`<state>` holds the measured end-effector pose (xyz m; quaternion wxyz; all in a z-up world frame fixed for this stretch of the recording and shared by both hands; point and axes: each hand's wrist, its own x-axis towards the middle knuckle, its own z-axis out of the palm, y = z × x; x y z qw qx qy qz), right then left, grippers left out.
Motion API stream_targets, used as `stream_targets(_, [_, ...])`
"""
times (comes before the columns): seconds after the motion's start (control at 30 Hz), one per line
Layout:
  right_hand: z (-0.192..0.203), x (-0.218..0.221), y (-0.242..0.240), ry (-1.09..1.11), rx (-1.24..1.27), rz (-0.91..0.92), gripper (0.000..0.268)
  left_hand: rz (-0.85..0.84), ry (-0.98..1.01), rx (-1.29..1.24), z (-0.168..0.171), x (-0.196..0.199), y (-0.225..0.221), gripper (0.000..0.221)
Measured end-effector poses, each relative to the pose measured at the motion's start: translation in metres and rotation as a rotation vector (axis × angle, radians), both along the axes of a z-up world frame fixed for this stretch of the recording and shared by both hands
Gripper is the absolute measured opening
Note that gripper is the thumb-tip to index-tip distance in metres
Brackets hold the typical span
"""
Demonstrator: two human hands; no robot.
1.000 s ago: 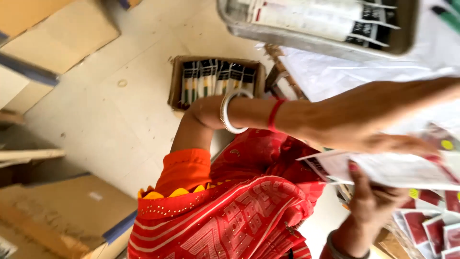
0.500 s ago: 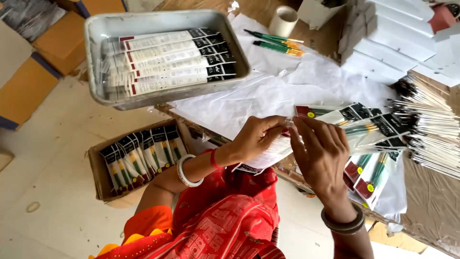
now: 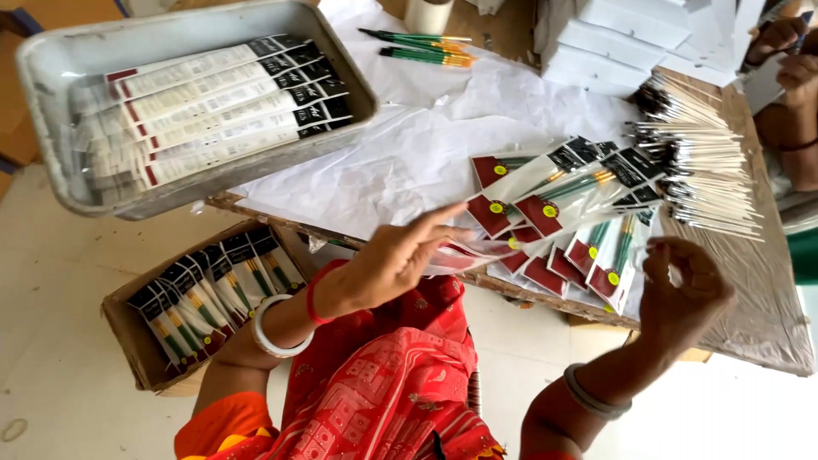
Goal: The person places paint brushes into individual plastic sleeves and then arranges the packaged brushes into stacks on the table.
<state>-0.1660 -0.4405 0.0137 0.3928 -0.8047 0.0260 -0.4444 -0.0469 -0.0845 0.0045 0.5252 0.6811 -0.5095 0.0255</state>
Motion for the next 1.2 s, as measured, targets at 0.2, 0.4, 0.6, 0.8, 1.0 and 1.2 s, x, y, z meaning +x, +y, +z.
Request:
stream_targets(0.2, [-0.007, -0.024, 0.043, 0.22, -0.25, -0.191, 0.036, -0.017, 0.092, -0.118, 0.008, 0.008, -0.009, 0.048])
stream_targets(0.4, [-0.032, 0.041, 0.109, 0.16, 0.301, 0.521, 0.02, -0.072, 0.175, -0.189, 0.0, 0.017, -0.021, 0.037])
stream_targets(0.6, [-0.059, 0.09, 0.086, 0.201, 0.294, 0.536, 0.007, 0.147, 0.101, -0.119, -0.04, 0.059, -0.023, 0.012])
stream_targets(0.8, [-0.067, 0.12, 0.059, 0.253, 0.364, 0.75, 0.009, 0.003, 0.022, -0.071, -0.05, 0.102, -0.025, 0.012])
stream_targets(1.0, [-0.058, 0.125, 0.054, 0.425, 0.348, 0.719, 0.021, -0.126, 0.031, -0.108, -0.056, 0.117, -0.027, 0.017])
stream_targets(1.2, [-0.062, 0.117, 0.08, 0.308, 0.36, 0.641, 0.019, -0.004, 0.166, -0.013, -0.039, 0.102, -0.026, 0.013])
